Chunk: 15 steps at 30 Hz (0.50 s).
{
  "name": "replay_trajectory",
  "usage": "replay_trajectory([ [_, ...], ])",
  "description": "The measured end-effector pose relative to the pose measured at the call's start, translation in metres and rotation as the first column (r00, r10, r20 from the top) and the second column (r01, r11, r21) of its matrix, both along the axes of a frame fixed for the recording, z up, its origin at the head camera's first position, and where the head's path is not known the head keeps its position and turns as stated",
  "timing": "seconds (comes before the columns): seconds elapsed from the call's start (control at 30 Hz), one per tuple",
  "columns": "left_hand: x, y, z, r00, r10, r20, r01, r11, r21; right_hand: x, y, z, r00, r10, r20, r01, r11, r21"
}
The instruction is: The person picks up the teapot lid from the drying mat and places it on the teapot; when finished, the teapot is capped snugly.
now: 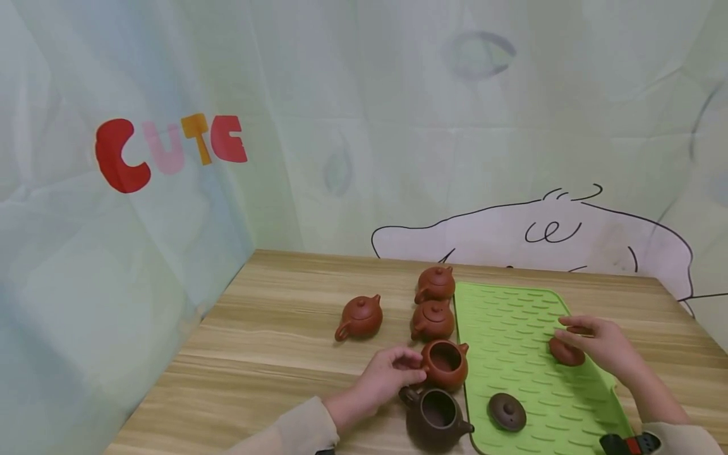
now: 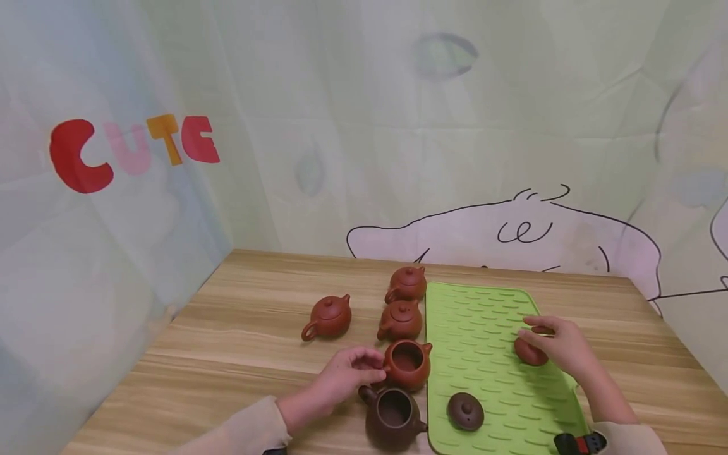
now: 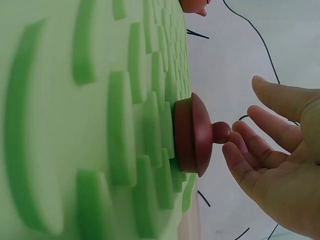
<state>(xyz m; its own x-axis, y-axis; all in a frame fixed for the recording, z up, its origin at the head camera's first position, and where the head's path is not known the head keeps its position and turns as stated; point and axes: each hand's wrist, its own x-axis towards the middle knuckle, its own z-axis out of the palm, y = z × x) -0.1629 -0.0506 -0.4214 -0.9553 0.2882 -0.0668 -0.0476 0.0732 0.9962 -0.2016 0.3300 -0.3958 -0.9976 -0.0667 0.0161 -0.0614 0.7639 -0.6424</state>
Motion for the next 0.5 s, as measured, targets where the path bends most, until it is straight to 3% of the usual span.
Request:
replay_trajectory([
  [0.5,-0.0001,0.0013,-0.0053,1.0,0.003,0.009,-0.003,1.0,-0.006,-0.0024,0.0043,-0.0075,0.999,-0.021,0.031,0.02,1.0,0.021],
])
